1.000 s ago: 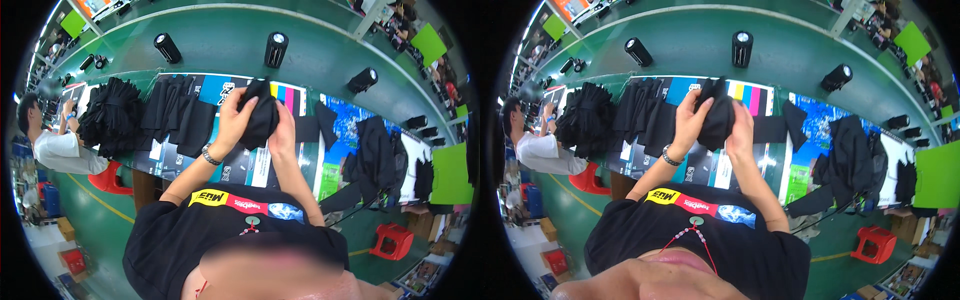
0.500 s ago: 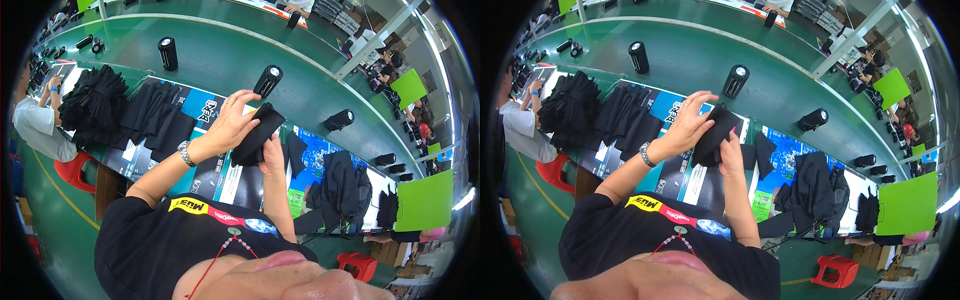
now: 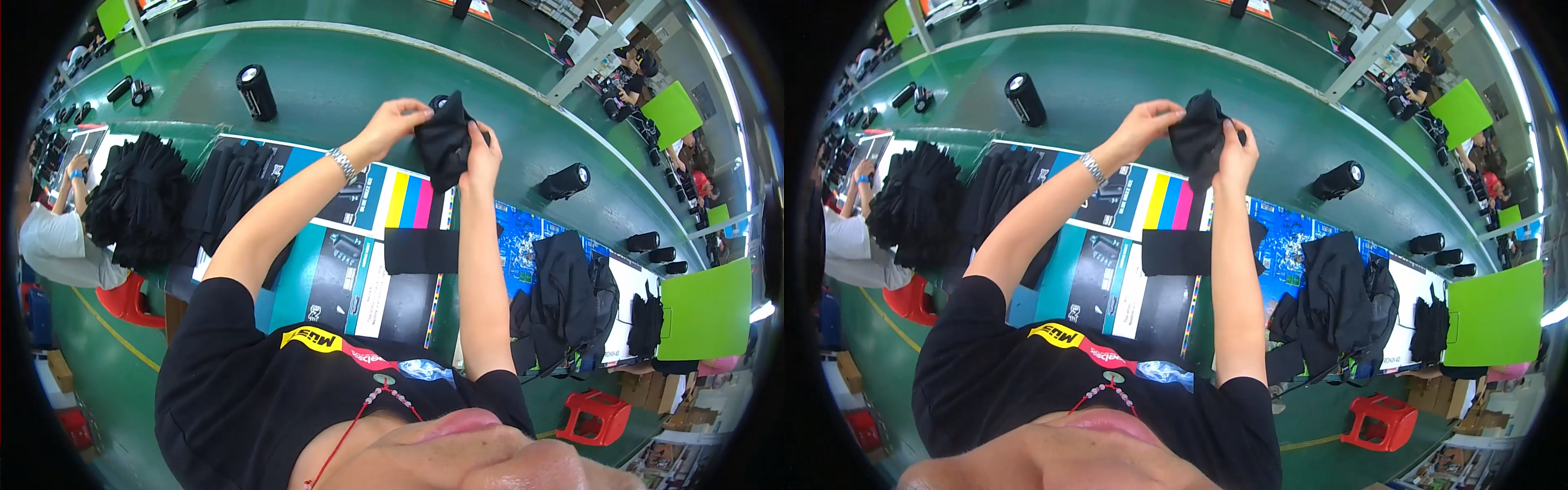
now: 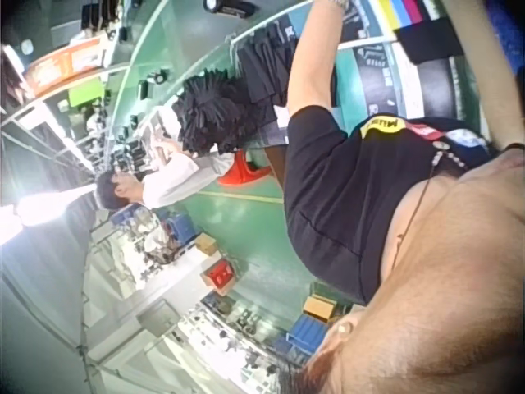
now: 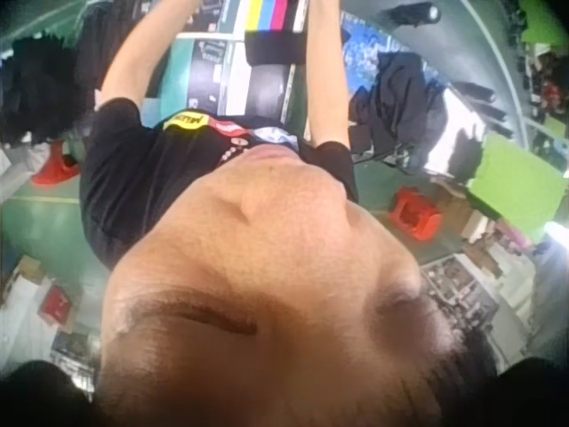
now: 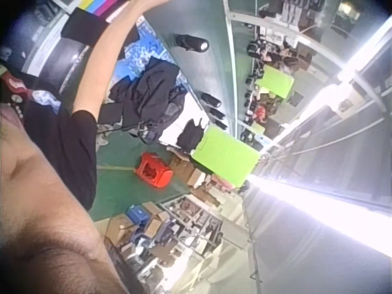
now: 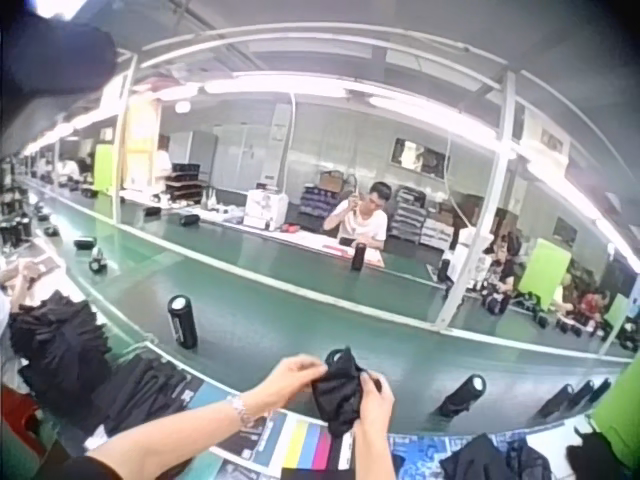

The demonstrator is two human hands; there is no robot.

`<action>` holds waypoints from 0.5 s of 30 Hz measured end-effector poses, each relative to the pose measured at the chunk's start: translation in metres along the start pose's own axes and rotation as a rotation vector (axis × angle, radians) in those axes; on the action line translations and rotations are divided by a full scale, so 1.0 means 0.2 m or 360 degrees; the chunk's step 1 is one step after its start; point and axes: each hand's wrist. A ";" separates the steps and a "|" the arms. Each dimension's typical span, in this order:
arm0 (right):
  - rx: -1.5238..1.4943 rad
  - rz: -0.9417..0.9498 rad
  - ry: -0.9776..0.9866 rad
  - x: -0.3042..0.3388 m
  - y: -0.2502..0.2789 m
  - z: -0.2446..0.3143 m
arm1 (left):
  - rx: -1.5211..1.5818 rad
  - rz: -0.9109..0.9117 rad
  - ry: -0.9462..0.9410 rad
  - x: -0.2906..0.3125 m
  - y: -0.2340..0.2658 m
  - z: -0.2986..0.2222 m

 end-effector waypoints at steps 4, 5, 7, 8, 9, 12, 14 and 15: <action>0.0969 -0.0326 0.0490 -0.20 -0.07 -0.09 | -0.0479 -0.0559 -0.0351 -0.31 0.04 0.12; 0.0966 -0.0322 0.0452 -0.23 -0.11 -0.11 | -0.0703 -0.0731 -0.0484 -0.34 0.08 0.14; 0.0977 -0.0296 0.0358 -0.29 -0.11 -0.13 | -0.0407 -0.0659 -0.0196 -0.37 0.09 0.17; 0.0998 -0.0284 0.0259 -0.33 -0.08 -0.14 | -0.0102 -0.0566 0.0098 -0.39 0.07 0.18; 0.0847 -0.0256 0.0073 -0.36 -0.04 -0.15 | -0.0094 -0.0552 0.0103 -0.41 0.05 0.19; -0.0053 -0.0152 -0.0589 -0.42 0.07 -0.19 | 0.0124 -0.0391 0.0223 -0.43 0.01 0.25; 0.0026 -0.0175 -0.0586 -0.40 0.09 -0.18 | 0.0061 -0.0372 0.0363 -0.44 -0.01 0.26; 0.0351 -0.0140 -0.0523 -0.40 0.10 -0.17 | 0.0063 -0.0366 0.0369 -0.45 -0.01 0.25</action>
Point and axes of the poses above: each hand's wrist, its own x-axis away from the middle knuckle, its own y-axis out of the back of the hand, z = x × y, and after that the axes turned 7 degrees about z, right-handed
